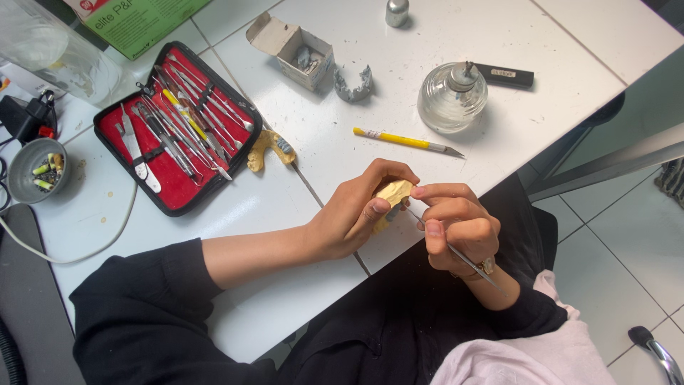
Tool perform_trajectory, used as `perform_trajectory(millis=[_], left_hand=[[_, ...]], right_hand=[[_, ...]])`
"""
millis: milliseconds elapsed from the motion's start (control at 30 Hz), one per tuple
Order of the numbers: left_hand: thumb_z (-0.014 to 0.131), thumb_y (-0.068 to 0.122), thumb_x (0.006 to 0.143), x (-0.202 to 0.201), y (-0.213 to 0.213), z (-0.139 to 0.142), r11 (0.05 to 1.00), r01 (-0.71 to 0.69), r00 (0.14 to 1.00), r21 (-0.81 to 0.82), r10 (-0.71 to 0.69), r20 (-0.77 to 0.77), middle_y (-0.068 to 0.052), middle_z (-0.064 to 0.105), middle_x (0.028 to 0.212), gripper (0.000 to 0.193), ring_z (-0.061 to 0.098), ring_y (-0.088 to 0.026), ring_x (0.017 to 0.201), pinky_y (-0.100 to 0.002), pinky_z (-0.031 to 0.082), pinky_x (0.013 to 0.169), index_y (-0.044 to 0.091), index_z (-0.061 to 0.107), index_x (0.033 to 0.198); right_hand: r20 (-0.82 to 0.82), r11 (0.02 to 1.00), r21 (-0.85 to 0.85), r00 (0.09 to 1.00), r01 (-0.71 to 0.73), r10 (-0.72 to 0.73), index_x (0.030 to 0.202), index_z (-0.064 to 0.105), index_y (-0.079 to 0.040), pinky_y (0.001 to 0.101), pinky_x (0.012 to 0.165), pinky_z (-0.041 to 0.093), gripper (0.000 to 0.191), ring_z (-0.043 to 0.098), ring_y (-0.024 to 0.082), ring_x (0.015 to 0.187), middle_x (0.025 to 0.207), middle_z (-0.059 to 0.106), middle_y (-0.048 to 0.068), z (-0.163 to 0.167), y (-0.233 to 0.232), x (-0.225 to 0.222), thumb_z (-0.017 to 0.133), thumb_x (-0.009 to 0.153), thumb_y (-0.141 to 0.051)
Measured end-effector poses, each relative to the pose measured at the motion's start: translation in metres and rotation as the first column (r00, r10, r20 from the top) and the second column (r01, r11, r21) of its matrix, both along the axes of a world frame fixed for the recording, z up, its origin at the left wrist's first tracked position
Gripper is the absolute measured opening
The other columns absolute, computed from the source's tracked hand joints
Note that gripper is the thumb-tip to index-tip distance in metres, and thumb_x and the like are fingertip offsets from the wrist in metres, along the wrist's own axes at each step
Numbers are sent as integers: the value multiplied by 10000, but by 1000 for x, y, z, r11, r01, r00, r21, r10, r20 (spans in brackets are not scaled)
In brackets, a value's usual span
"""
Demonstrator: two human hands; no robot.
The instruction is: The person holds a yellow dental cast with a partial denture framework in one hand and uses a metal wax carving instrument in the other to sculpt and refine wax around the teeth, periodically dipping the instrument tip into a small glass jar on the bench to warm it before continuing to shape the wax pattern.
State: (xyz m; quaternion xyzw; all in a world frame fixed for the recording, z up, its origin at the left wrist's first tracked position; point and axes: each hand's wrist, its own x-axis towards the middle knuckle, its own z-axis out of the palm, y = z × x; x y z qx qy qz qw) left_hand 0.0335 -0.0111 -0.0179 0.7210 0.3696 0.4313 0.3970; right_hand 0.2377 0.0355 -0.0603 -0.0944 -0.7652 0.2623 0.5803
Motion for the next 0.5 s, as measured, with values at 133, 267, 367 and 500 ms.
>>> perform_trajectory(millis=[133, 267, 367, 500], left_hand=[[233, 641, 1108, 0, 0, 0, 1000, 2, 1000, -27, -2, 8, -109, 650, 1142, 691, 685, -202, 1035, -335, 552, 925, 53, 458, 1392], [233, 636, 1114, -1, 0, 0, 1000, -6, 1000, -17, 6, -8, -113, 651, 1165, 682, 688, -205, 1054, -332, 549, 928, 53, 454, 1392], [235, 631, 1121, -1, 0, 1, 1000, -16, 1000, -3, 16, -19, -115, 650, 1170, 674, 686, -209, 1056, -334, 546, 931, 54, 457, 1391], [234, 640, 1110, -1, 0, 2, 1000, -11, 1000, -22, 10, -13, -111, 652, 1153, 686, 691, -205, 1041, -333, 552, 918, 54, 457, 1389]], right_hand=[[-70, 996, -81, 997, -22, 17, 997, 364, -74, 391, 814, 684, 185, 724, 332, 1016, 811, 624, 108, -2, -1, -3, 521, 969, 20], [-21, 1000, -22, 1000, -2, 2, 986, 367, -72, 417, 827, 677, 193, 721, 349, 1018, 793, 633, 105, -2, 1, -1, 529, 970, 32], [-46, 998, -56, 999, -13, 11, 991, 382, -69, 419, 828, 677, 179, 723, 341, 1015, 790, 637, 102, -3, 1, -1, 529, 964, 28], [-21, 999, -39, 1000, 3, -4, 988, 374, -73, 424, 849, 680, 189, 717, 342, 1027, 800, 636, 108, -2, 0, -1, 522, 959, 40]])
